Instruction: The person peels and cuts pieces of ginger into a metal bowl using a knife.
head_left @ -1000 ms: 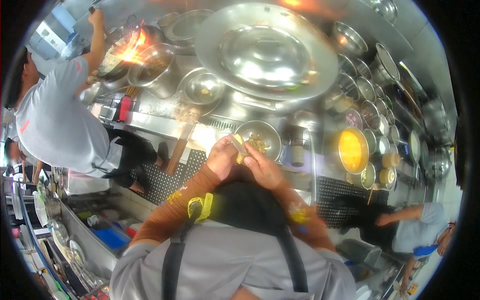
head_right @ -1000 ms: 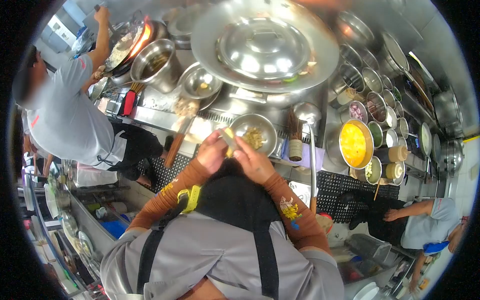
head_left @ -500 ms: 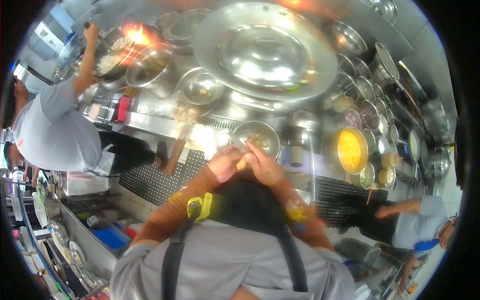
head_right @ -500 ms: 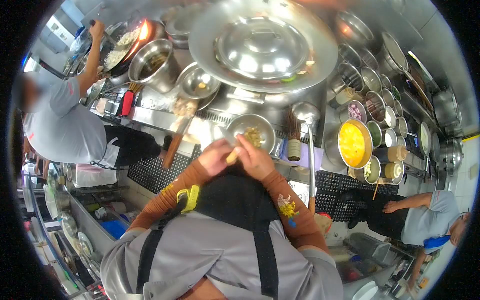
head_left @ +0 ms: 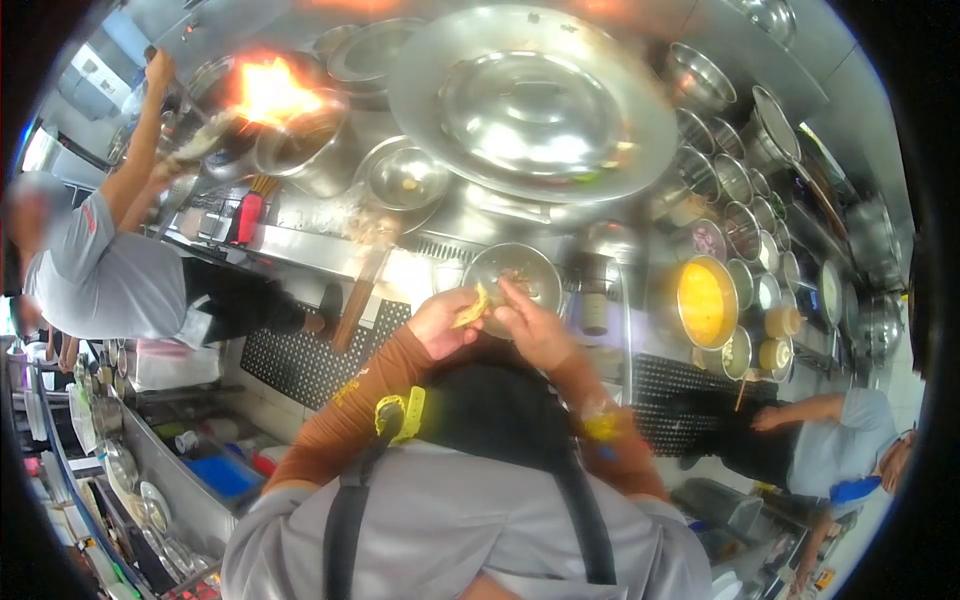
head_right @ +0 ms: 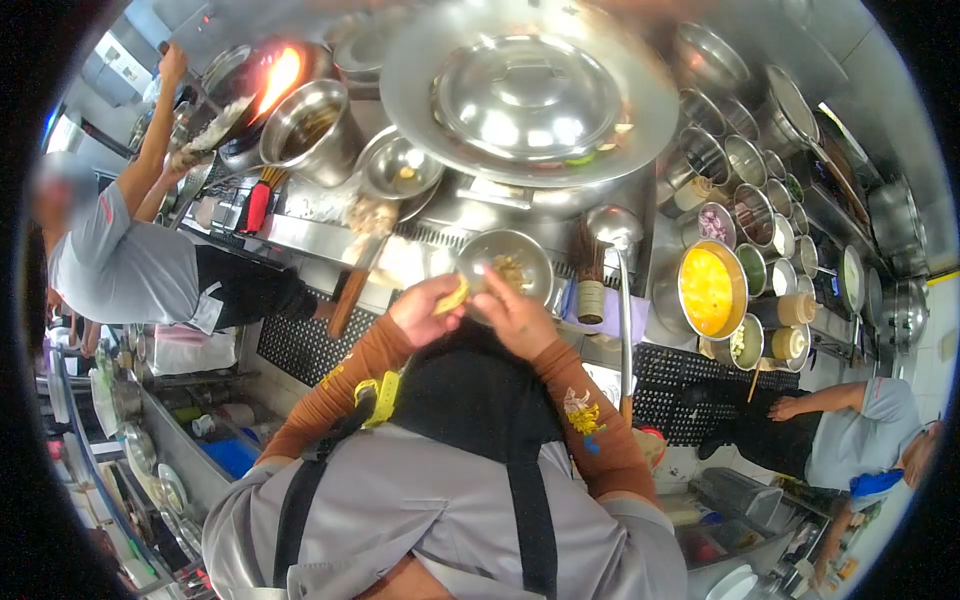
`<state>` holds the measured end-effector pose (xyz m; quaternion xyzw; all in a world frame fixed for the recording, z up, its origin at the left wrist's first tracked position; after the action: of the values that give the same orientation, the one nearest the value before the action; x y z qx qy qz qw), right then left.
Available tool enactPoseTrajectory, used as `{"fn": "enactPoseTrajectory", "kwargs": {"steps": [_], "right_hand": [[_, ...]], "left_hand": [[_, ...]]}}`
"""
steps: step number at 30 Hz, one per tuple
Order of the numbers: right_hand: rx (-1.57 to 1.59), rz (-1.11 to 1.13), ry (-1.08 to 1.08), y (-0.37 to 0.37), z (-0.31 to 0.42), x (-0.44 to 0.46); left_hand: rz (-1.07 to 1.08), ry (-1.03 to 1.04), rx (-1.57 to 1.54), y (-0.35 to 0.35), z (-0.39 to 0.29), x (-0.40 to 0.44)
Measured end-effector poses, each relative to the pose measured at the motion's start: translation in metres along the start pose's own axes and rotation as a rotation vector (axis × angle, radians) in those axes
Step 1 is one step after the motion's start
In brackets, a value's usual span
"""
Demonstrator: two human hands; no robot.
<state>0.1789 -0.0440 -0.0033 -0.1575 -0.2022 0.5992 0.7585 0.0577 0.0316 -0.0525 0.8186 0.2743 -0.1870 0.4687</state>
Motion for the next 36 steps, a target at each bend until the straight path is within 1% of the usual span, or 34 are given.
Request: {"fn": "enactPoseTrajectory", "kwargs": {"steps": [1, 4, 7, 10, 11, 13, 14, 15, 19, 21, 22, 25, 28, 30, 31, 32, 34, 36], "right_hand": [[-0.051, 0.045, -0.013, 0.005, 0.005, -0.001], [-0.079, 0.108, 0.071, 0.009, 0.008, -0.002], [-0.108, 0.06, 0.012, 0.009, 0.007, -0.003], [-0.076, 0.038, 0.101, 0.005, -0.01, 0.003], [0.02, 0.001, 0.126, 0.002, -0.017, 0.005], [0.214, -0.077, 0.177, -0.003, -0.03, 0.007], [0.297, -0.045, 0.23, 0.001, -0.036, 0.004], [0.378, -0.011, 0.281, 0.002, -0.037, 0.002], [0.664, 0.084, 0.522, 0.006, -0.022, -0.009], [0.715, 0.097, 0.538, 0.006, -0.009, -0.009], [0.741, 0.098, 0.549, 0.007, -0.006, -0.01], [0.674, 0.107, 0.455, 0.012, -0.006, -0.007], [0.64, 0.003, 0.38, 0.014, -0.021, -0.001], [0.666, 0.03, 0.551, 0.009, -0.029, -0.007], [0.675, 0.044, 0.639, 0.008, -0.031, -0.01], [0.67, 0.037, 0.654, 0.006, -0.031, -0.009], [0.658, 0.017, 0.688, 0.004, -0.029, -0.007], [0.6, 0.006, 0.649, 0.007, -0.029, -0.002]], "left_hand": [[-0.015, 0.015, 0.011, -0.002, 0.0, 0.001], [-0.028, 0.075, 0.092, 0.013, -0.01, -0.005], [-0.028, 0.106, 0.268, 0.007, -0.008, -0.005], [0.001, -0.059, 0.534, 0.016, 0.016, -0.01], [-0.008, -0.055, 0.506, 0.018, 0.018, -0.011], [0.036, 0.135, 0.282, 0.02, 0.002, -0.008], [0.059, 0.226, 0.168, 0.02, -0.006, -0.008], [0.047, 0.254, 0.098, 0.019, -0.014, -0.011], [0.019, 0.354, -0.02, 0.016, -0.03, -0.018], [0.029, 0.414, -0.023, 0.013, -0.033, -0.015], [0.006, 0.418, -0.044, 0.011, -0.031, -0.014], [-0.055, 0.412, -0.099, 0.006, -0.026, -0.01], [-0.12, 0.373, -0.107, -0.016, -0.026, -0.001], [-0.155, 0.33, -0.058, -0.041, -0.036, 0.013], [-0.254, 0.405, -0.037, -0.045, -0.059, 0.011], [-0.473, 0.434, -0.05, -0.055, -0.078, 0.007], [-0.518, 0.562, 0.046, -0.092, -0.13, 0.034], [-0.634, 0.637, 0.109, -0.091, -0.176, 0.035]]}}
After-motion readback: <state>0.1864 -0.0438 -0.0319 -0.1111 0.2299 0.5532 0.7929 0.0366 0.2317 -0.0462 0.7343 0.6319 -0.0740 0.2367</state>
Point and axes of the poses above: each hand's wrist, its own x-axis towards the middle knuckle, its own y-axis out of the palm, z = x × y, the point moved 8 cm from there along x, towards the middle knuckle, and after that the axes turned 3 degrees about -y, right-handed, at the moved point
